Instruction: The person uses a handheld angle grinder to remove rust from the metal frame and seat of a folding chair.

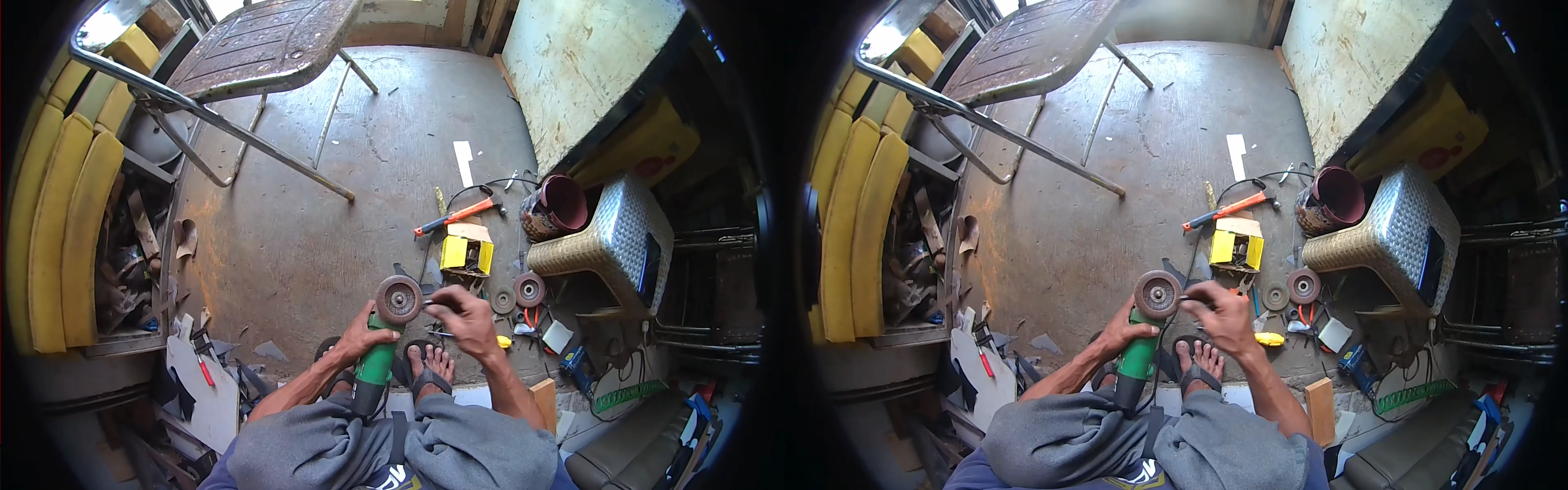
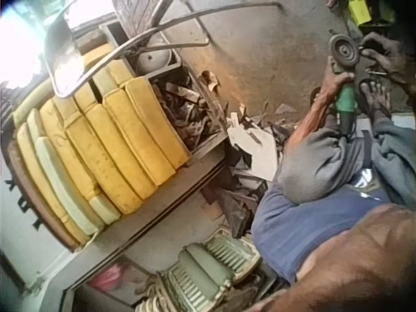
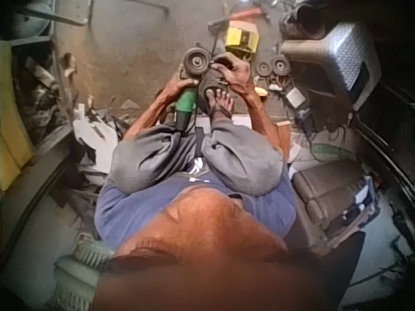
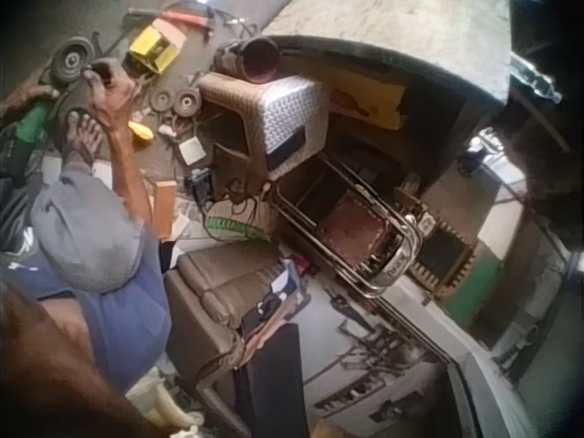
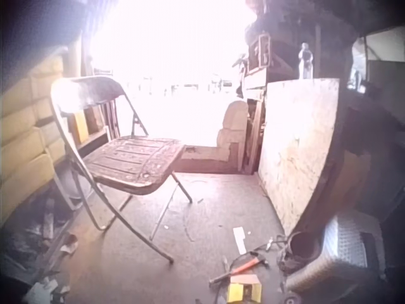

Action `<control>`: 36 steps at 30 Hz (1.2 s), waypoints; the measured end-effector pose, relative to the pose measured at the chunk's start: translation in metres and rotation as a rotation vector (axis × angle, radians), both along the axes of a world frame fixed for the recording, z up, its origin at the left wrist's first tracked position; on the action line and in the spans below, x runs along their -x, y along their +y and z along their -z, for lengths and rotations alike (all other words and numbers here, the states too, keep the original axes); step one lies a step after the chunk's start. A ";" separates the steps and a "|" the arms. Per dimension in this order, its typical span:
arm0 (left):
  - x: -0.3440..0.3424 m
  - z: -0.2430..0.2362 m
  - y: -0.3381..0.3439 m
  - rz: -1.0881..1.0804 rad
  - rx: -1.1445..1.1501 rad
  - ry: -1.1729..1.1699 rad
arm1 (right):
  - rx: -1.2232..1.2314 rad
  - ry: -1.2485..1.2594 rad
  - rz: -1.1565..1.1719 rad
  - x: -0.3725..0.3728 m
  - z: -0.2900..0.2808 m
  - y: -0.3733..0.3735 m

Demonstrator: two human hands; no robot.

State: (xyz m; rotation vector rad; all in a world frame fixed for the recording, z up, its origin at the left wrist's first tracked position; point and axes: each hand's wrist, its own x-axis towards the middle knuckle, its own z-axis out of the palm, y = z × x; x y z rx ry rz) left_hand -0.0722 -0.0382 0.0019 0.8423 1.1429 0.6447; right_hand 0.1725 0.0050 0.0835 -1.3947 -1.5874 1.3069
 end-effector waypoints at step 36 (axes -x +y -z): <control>0.011 0.009 -0.002 -0.048 -0.096 0.097 | -0.615 -0.944 -0.398 0.075 -0.030 0.025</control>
